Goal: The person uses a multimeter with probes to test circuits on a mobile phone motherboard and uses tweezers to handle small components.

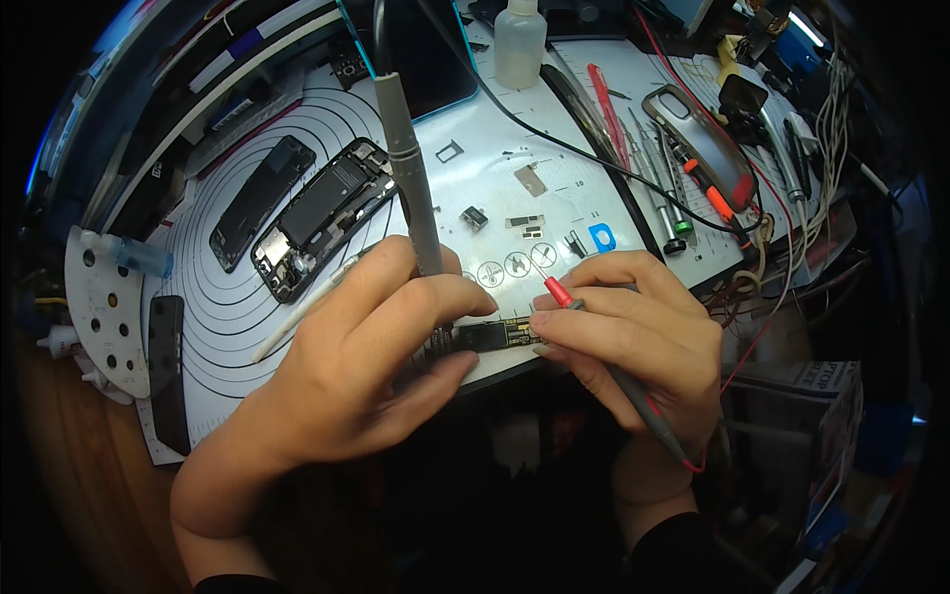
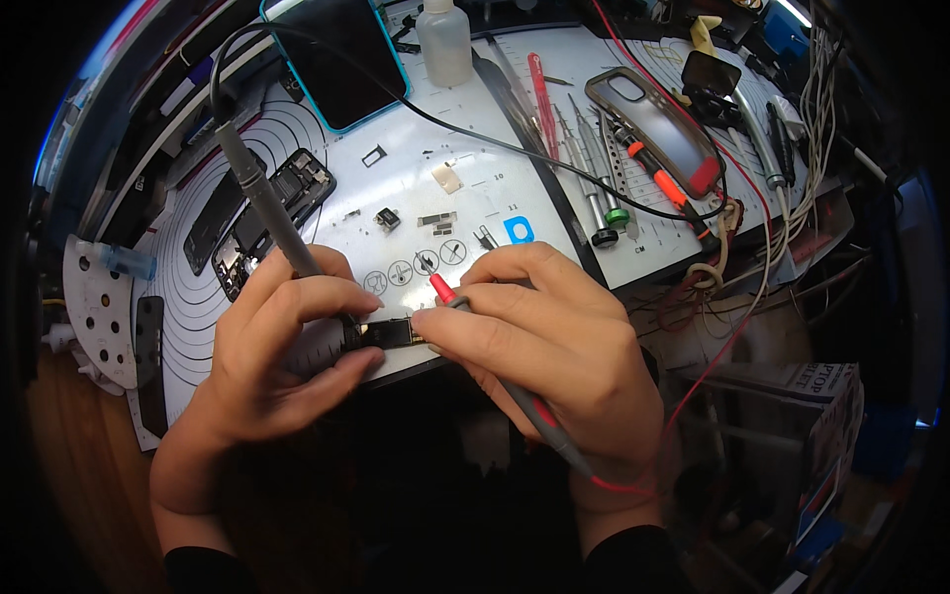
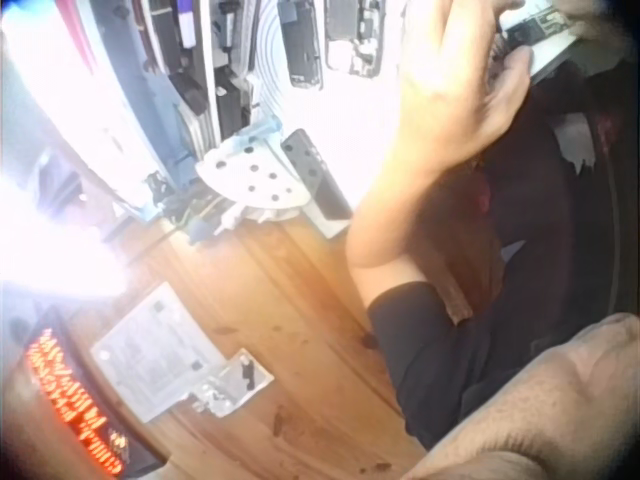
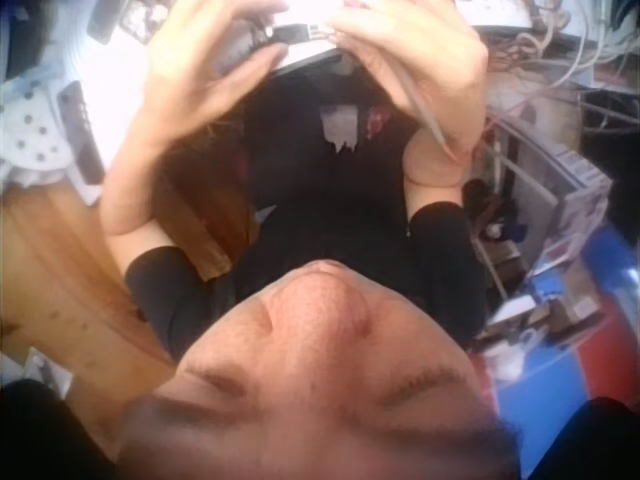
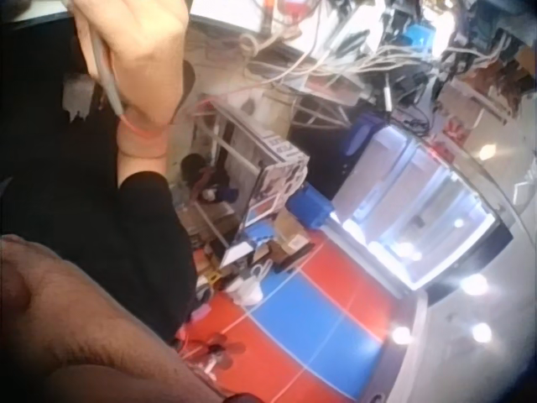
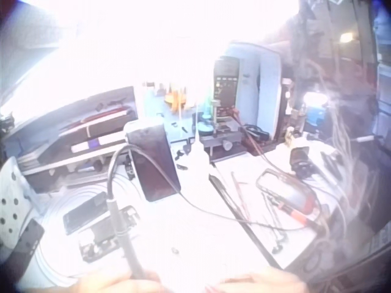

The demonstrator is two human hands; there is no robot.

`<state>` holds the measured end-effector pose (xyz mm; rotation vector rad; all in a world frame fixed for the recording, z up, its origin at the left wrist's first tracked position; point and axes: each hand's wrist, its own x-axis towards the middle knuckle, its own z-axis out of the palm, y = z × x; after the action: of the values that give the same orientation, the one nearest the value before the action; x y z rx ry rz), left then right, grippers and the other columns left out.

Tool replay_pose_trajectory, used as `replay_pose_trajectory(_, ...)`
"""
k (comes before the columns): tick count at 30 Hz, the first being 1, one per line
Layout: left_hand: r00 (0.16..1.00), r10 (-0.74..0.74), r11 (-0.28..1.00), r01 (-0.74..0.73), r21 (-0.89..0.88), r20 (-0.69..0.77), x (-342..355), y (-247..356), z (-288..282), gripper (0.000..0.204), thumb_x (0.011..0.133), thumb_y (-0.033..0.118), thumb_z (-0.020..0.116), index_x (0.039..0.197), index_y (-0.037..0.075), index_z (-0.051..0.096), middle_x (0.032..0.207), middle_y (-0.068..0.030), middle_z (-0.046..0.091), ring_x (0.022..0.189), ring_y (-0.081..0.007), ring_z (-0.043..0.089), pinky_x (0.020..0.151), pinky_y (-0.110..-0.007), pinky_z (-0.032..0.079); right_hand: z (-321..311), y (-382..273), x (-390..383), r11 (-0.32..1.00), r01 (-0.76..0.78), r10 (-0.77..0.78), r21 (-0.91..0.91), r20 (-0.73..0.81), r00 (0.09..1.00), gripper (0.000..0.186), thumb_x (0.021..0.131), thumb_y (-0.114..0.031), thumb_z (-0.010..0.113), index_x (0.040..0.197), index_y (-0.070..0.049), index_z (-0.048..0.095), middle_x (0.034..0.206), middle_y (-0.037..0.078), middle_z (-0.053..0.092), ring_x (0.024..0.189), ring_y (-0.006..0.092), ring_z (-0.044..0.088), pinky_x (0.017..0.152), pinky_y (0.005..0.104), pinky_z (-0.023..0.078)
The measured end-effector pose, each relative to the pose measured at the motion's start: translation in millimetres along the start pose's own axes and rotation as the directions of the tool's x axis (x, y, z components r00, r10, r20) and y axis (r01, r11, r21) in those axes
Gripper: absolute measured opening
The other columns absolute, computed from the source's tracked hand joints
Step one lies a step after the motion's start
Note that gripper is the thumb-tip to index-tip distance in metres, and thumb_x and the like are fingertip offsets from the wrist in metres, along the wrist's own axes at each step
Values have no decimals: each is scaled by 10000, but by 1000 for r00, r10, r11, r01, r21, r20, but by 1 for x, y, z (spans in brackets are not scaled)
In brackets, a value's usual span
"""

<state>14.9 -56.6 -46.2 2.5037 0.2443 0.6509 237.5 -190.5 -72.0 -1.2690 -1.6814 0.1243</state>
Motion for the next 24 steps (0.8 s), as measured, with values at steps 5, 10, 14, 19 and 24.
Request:
replay_pose_trajectory(5,996,85,996,-84,42,-37,1,-1,3,496,777,-64,875,1229,-31,675,1088,-174,644,951,-241,690,805,-330,581,0,4,2,993,79,-78,-88,9,997,274,753,-34,868,1019,-61,806,899,79,768,891,281,716,836,402,525)
replay_pose_trajectory(10,995,41,999,-42,-10,-92,1,1,5,512,761,-69,859,1236,-26,672,1090,-157,645,882,-215,693,804,-325,578,5,14,0,989,125,-129,-81,-43,991,270,766,-44,849,1031,-55,799,870,68,713,907,266,704,821,399,532)
replay_pose_trajectory(14,997,14,999,-16,-39,-73,0,-3,3,520,751,-54,858,1236,-13,674,1087,-152,644,885,-200,684,794,-316,562,7,12,-1,996,77,-79,-40,-58,995,279,774,-60,845,1050,-50,805,872,88,714,913,277,711,814,392,540)
replay_pose_trajectory(19,998,-56,997,53,-63,-39,1,-3,-2,522,736,-47,861,1219,14,671,1078,-138,643,911,-195,666,806,-313,518,6,9,-2,992,21,-1,126,-157,988,299,852,-148,830,1135,-53,826,976,138,732,931,282,716,841,383,566)
replay_pose_trajectory(24,980,-190,962,173,-211,-62,0,-5,4,524,745,-46,856,1224,27,659,1038,-101,636,906,-186,656,827,-322,485,3,12,-5,968,43,-5,248,-154,988,300,964,-273,812,1124,-21,785,1193,253,701,919,294,747,838,391,622)
